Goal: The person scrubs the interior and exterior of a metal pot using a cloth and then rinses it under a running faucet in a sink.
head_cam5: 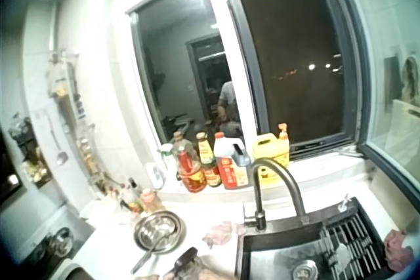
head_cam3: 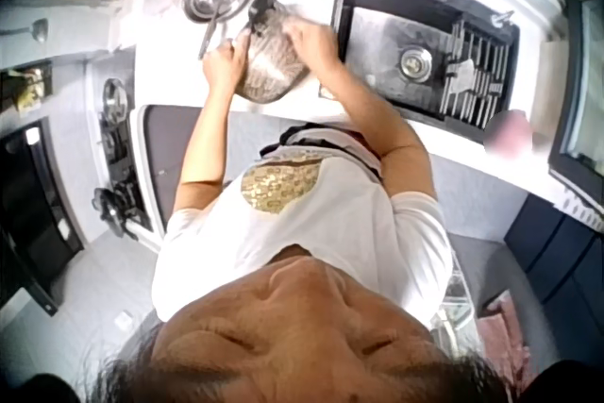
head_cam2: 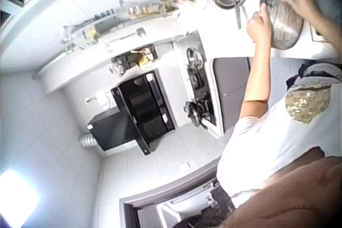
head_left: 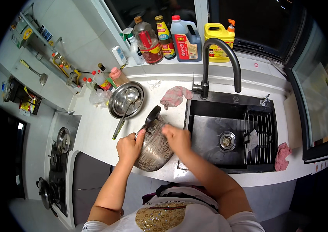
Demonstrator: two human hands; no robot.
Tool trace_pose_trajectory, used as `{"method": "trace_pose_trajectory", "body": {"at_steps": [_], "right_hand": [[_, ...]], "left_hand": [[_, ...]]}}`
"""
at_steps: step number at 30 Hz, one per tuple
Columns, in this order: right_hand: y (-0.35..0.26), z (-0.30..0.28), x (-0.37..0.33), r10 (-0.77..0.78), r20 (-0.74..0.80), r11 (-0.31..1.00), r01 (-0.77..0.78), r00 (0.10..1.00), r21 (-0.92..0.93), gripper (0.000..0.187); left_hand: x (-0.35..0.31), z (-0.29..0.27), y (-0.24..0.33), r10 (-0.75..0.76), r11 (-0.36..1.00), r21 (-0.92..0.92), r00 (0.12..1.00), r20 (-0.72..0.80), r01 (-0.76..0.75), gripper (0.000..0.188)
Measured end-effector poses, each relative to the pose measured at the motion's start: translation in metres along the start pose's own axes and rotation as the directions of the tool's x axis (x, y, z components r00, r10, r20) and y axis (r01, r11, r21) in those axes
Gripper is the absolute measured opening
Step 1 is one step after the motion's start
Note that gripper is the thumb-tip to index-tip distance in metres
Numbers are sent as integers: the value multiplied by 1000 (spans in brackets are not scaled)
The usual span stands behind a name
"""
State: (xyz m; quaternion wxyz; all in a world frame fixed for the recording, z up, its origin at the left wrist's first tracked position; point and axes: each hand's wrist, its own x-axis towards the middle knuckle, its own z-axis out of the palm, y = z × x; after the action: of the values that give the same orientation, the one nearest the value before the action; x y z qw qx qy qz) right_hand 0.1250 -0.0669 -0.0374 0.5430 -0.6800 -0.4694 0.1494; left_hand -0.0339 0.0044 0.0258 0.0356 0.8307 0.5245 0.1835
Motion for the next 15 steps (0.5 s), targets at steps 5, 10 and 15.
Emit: {"method": "trace_pose_trajectory", "body": {"at_steps": [5, 10, 15], "right_hand": [[-18, 2, -10, -263, 126, 946, 282, 956, -161, 9], [-17, 16, -30, -303, -78, 952, 305, 950, 25, 9], [21, 14, -6, 199, -79, 968, -183, 977, 175, 13]], "left_hand": [[-5, -2, -3, -21, 1000, -11, 1000, -21, 21, 59], [-7, -1, -3, -44, 999, -25, 999, -4, 44, 58], [-7, -2, -7, -83, 996, -26, 996, -13, 83, 58]]}}
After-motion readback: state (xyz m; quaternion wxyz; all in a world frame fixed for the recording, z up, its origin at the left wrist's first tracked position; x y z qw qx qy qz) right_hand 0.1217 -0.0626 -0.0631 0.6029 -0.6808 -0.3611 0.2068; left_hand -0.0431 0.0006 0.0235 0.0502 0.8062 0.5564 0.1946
